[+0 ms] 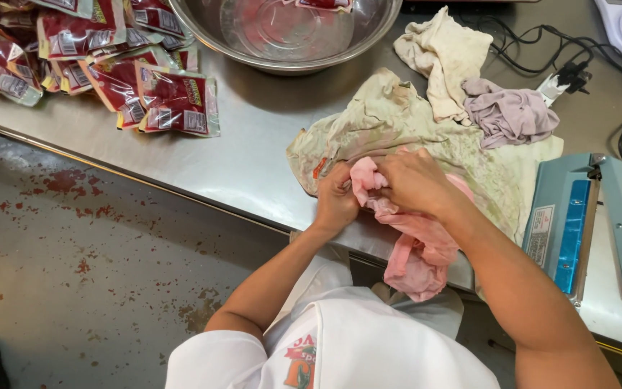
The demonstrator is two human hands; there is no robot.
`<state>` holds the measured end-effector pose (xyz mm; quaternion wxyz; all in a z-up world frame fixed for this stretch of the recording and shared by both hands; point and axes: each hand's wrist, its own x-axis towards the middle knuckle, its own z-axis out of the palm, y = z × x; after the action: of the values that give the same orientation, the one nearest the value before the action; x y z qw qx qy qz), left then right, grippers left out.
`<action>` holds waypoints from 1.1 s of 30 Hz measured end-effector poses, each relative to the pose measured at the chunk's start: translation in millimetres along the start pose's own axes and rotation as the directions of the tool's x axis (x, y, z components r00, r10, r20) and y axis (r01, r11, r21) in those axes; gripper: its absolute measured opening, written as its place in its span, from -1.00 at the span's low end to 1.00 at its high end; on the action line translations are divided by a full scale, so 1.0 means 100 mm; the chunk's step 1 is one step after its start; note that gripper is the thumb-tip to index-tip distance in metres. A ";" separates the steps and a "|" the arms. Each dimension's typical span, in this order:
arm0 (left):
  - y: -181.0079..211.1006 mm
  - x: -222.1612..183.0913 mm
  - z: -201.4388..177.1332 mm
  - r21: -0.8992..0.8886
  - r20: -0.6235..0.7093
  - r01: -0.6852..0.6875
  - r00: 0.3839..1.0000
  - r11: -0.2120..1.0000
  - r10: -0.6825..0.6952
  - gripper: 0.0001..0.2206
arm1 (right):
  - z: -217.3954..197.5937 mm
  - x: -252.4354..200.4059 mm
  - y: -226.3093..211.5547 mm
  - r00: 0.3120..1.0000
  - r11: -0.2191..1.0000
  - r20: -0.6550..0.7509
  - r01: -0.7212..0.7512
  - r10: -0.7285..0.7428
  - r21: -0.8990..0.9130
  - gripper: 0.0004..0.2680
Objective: The person wipes individual food packets with cloths before processing them through a sealing machine.
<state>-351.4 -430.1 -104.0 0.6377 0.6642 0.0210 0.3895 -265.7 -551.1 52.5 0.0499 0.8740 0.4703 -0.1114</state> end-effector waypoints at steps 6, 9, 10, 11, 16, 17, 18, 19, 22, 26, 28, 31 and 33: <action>0.26 0.12 0.00 0.041 0.022 -0.047 0.999 0.998 0.046 -0.90 | 0.14 -0.12 0.31 1.000 0.990 -0.008 0.000 -0.001 -0.143 -0.79; 0.33 0.13 -0.02 0.065 0.029 -0.027 0.999 0.997 0.025 -0.92 | -0.01 -0.33 0.35 0.993 0.982 0.074 -0.075 0.089 -0.176 -0.81; 0.36 0.13 -0.01 0.067 0.042 -0.040 0.998 0.997 0.038 -0.92 | -0.07 -0.38 0.33 0.992 0.985 0.087 -0.082 0.096 -0.151 -0.80; 0.40 0.08 -0.01 0.074 0.053 -0.043 0.998 0.996 0.039 -0.92 | -0.11 -0.45 0.29 0.989 0.989 0.109 -0.083 0.096 -0.121 -0.80; 0.34 0.13 0.05 0.066 0.069 -0.069 0.996 0.995 0.064 -0.93 | 0.23 -0.54 0.87 0.969 0.957 0.135 -0.171 0.206 -0.233 -0.79; 0.35 0.10 0.05 0.067 0.073 -0.062 0.996 0.996 0.057 -0.93 | 0.31 -0.58 0.98 0.954 0.944 0.161 -0.209 0.254 -0.255 -0.80; 0.34 0.11 0.08 0.066 0.073 -0.060 0.996 0.996 0.055 -0.93 | 0.38 -0.58 1.09 0.953 0.944 0.164 -0.208 0.254 -0.254 -0.80; 0.34 0.11 0.11 0.060 0.082 -0.067 0.995 0.996 0.062 -0.93 | 0.44 -0.59 1.20 0.934 0.929 0.176 -0.260 0.312 -0.264 -0.78; 0.38 0.13 0.02 0.094 0.131 -0.027 0.991 0.995 0.014 -0.92 | -0.23 -0.65 0.93 0.840 0.856 0.220 -0.430 0.496 -0.288 -0.89; 0.36 0.13 -0.05 0.082 0.189 0.071 0.978 0.994 -0.085 -0.90 | -0.40 -0.64 1.08 0.715 0.738 0.196 -0.668 0.672 -0.093 -0.19; 0.33 0.18 -0.03 0.058 0.188 0.060 0.980 0.996 -0.070 -0.91 | -0.84 -0.68 0.53 0.828 0.841 0.178 -0.541 0.532 0.000 -0.43; 0.21 0.10 0.00 0.036 0.156 0.045 0.986 0.998 -0.051 -0.96 | -0.48 -0.72 0.26 0.972 0.963 0.019 -0.234 0.234 0.130 -0.63; 0.12 0.10 0.01 0.026 0.130 0.013 0.991 1.000 -0.016 -0.97 | 0.02 -0.62 0.37 0.986 0.987 -0.135 -0.078 0.097 0.138 -0.57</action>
<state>-349.5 -427.4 -89.0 0.6323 0.6959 -0.0108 0.3404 -268.2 -622.1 64.8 -0.0367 0.9009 0.4253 -0.0780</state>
